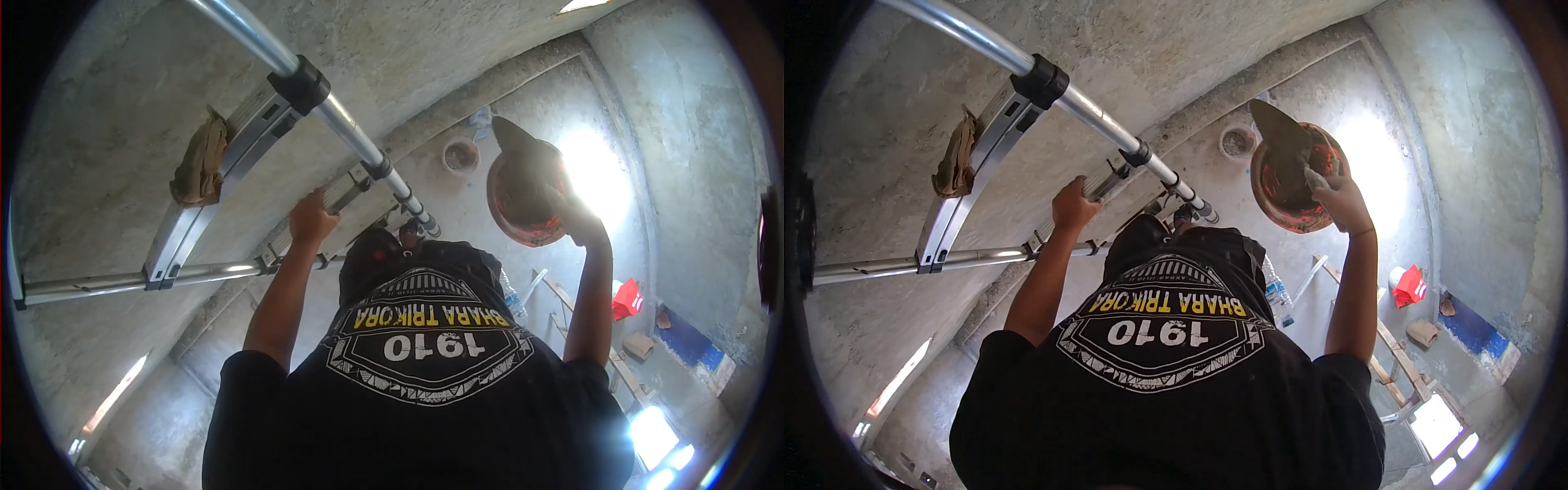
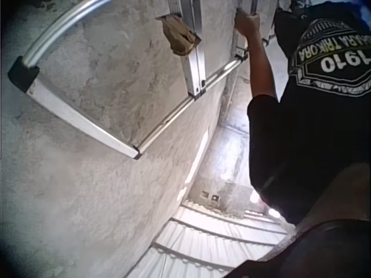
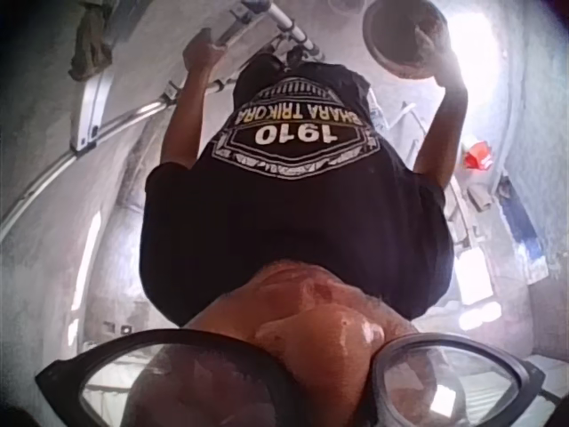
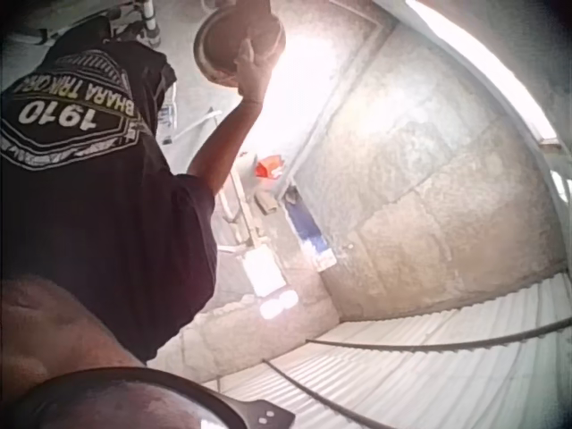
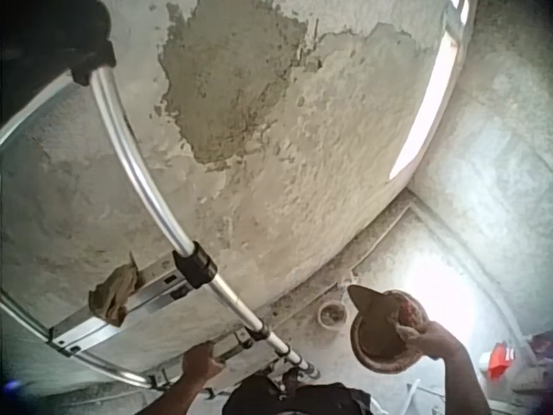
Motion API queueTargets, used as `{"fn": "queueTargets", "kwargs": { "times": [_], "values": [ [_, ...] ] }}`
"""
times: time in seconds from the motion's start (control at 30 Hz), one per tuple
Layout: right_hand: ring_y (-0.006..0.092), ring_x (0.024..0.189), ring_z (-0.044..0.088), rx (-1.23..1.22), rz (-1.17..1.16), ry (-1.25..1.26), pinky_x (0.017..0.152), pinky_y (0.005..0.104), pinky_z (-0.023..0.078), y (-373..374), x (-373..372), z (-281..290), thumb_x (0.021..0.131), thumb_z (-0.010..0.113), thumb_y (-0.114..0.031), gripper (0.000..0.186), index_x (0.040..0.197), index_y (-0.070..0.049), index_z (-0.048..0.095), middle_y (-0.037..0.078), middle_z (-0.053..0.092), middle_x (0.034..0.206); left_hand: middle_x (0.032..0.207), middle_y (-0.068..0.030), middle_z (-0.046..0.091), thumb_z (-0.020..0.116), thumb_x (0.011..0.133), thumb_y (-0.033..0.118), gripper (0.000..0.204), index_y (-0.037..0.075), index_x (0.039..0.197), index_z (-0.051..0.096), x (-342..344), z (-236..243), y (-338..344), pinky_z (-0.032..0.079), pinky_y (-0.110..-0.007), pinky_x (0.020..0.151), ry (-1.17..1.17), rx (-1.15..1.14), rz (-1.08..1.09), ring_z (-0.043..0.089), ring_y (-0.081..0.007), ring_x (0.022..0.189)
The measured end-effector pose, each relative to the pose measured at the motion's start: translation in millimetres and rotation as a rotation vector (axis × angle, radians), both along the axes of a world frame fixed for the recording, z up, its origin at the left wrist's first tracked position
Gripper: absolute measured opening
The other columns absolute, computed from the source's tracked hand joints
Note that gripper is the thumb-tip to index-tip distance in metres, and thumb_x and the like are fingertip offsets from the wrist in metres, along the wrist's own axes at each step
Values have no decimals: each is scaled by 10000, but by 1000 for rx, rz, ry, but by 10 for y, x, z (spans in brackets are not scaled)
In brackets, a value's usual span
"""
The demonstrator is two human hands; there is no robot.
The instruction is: The person applies mortar to a wall using a trowel while holding a bucket, then climbs down a ladder and picks up a water bottle.
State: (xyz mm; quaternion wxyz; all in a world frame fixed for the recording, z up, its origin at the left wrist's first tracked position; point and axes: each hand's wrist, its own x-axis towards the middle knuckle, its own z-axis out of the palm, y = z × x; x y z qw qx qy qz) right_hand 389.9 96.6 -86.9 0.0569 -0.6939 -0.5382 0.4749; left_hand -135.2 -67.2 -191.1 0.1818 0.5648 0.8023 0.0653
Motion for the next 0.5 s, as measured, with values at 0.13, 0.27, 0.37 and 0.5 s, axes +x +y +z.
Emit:
{"fn": "queueTargets", "kwargs": {
  "times": [0.13, 0.27, 0.37, 0.5],
  "values": [
    [102, 532, 497, -67, -155, -50, 503, 282, 403, -101, -151, 225, 773, 654, -175, 228, 801, 51, 668, 27, 566, 645, 951, -160, 696, 818, 634, 325, 557, 82, 1095, 620, 5, 52, -34, 535, -437, 801, 35, -115, 3, 668, -350, 918],
    [102, 494, 499, -81, -253, 6, 455, 267, 393, -74, -292, 265, 808, 631, -197, 234, 807, 35, 664, 28, 559, 624, 931, -162, 691, 815, 634, 316, 487, 85, 1019, 626, 7, 90, -22, 534, -452, 789, 23, -96, 23, 665, -355, 904],
    [65, 429, 443, -138, -260, 2, 355, 224, 309, -11, -192, 64, 911, 648, -320, 307, 1045, -52, 712, -3, 556, 622, 920, -156, 694, 814, 640, 343, 489, 86, 1013, 631, 2, 97, 6, 535, -447, 783, 33, -110, 20, 669, -349, 891],
    [113, 519, 533, -96, -294, 126, 457, 281, 426, 45, -225, -179, 833, 601, -221, 263, 835, 38, 648, 56, 588, 659, 913, -152, 697, 800, 645, 337, 470, 91, 1009, 632, 9, 70, 47, 536, -444, 776, 40, -149, 4, 673, -345, 876]
  ]
}}
